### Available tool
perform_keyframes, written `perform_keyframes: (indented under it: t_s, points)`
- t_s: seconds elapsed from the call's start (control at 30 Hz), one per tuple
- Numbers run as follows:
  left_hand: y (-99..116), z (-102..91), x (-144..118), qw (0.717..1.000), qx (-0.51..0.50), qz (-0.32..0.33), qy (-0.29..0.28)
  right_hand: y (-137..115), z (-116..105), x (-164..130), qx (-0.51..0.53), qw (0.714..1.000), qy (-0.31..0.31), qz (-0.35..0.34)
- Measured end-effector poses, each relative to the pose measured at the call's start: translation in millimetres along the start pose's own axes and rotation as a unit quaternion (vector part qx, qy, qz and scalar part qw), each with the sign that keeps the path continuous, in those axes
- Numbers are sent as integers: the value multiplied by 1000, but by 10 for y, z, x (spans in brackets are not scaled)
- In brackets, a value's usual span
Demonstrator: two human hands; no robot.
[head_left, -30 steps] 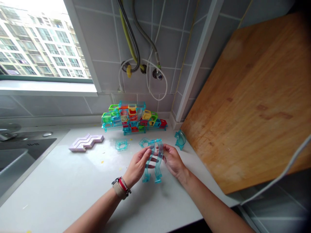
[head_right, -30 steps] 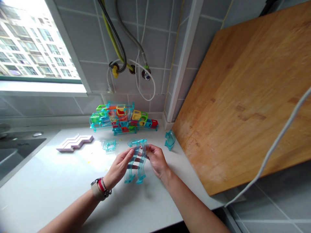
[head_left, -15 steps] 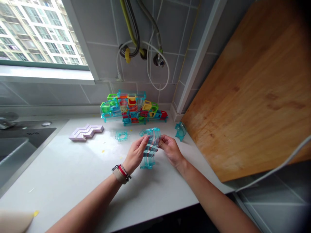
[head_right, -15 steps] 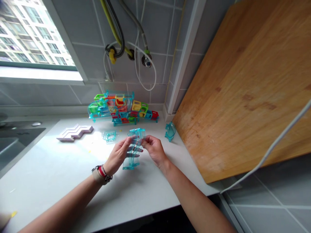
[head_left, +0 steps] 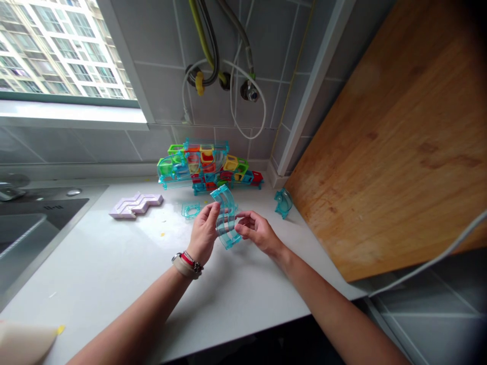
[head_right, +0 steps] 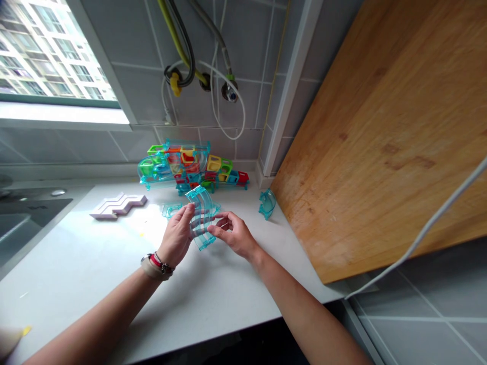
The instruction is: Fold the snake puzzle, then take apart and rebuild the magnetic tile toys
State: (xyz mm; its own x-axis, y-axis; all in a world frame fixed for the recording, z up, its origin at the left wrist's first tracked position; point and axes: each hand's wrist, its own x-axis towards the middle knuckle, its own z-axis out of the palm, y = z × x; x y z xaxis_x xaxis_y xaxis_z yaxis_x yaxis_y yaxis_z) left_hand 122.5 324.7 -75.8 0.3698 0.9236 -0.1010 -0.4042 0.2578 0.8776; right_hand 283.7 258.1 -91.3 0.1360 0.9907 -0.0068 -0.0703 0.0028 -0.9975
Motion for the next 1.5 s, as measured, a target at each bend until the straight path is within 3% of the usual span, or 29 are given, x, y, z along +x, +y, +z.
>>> perform_keyframes:
  t_s: [0.17,0.3,0.9,1.07,1.5]
  points:
    - [3,-22,32,999,-37,28,8,50,11,2,-3,998,-30,56]
    - [15,-18,33,996,-72,46,-4,70,12,9,-5,997,-52,57]
    - [150,-137,144,993,-112,24,16,3,-109,68,82,992,95,15]
    - [127,-182,171,991,-134,22,12,-6,-120,61,74,993,75,49]
    - [133,-170,154,990,-143,14,-9,-6,-149,70,44,996,78,11]
